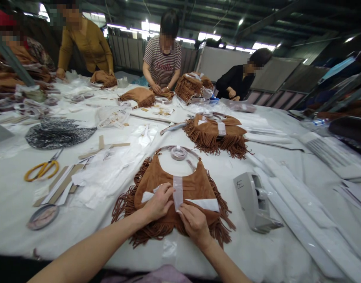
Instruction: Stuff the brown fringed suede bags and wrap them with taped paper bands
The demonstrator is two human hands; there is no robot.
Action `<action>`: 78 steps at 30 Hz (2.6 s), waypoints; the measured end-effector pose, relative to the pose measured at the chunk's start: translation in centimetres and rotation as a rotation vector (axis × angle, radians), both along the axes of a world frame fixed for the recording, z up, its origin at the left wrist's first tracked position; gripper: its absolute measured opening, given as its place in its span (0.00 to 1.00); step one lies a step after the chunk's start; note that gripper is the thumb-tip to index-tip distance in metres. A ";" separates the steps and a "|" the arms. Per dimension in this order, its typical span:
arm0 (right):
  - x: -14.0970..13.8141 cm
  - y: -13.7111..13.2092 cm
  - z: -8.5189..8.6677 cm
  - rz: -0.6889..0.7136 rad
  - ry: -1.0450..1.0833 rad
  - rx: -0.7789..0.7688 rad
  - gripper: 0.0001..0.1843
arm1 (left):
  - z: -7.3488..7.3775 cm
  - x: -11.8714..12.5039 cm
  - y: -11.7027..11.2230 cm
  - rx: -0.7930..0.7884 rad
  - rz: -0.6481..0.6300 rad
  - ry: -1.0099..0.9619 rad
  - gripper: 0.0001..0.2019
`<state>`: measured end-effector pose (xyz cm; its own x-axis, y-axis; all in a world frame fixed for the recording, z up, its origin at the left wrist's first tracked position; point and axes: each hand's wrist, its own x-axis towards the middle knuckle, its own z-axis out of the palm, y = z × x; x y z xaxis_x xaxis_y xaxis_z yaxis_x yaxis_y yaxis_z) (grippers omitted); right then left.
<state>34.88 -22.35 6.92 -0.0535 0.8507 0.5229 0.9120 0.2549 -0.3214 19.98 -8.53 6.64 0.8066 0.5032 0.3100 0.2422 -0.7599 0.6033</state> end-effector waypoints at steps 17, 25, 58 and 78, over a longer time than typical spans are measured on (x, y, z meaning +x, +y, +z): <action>0.9 2.8 1.1 -0.128 -0.211 -0.263 0.19 | -1.7 -0.9 -1.1 0.367 -0.277 0.092 0.14; 0.9 3.1 -0.1 -0.104 -0.223 -0.445 0.22 | -0.4 -0.7 -2.8 0.154 -0.070 0.061 0.11; 3.9 16.0 -1.3 -0.248 -0.088 -0.573 0.28 | -2.2 -1.8 -2.0 0.340 -0.176 0.050 0.14; 2.5 -4.6 -2.3 -0.162 -0.606 -0.275 0.28 | -0.6 -4.4 -4.4 0.346 -0.211 0.267 0.29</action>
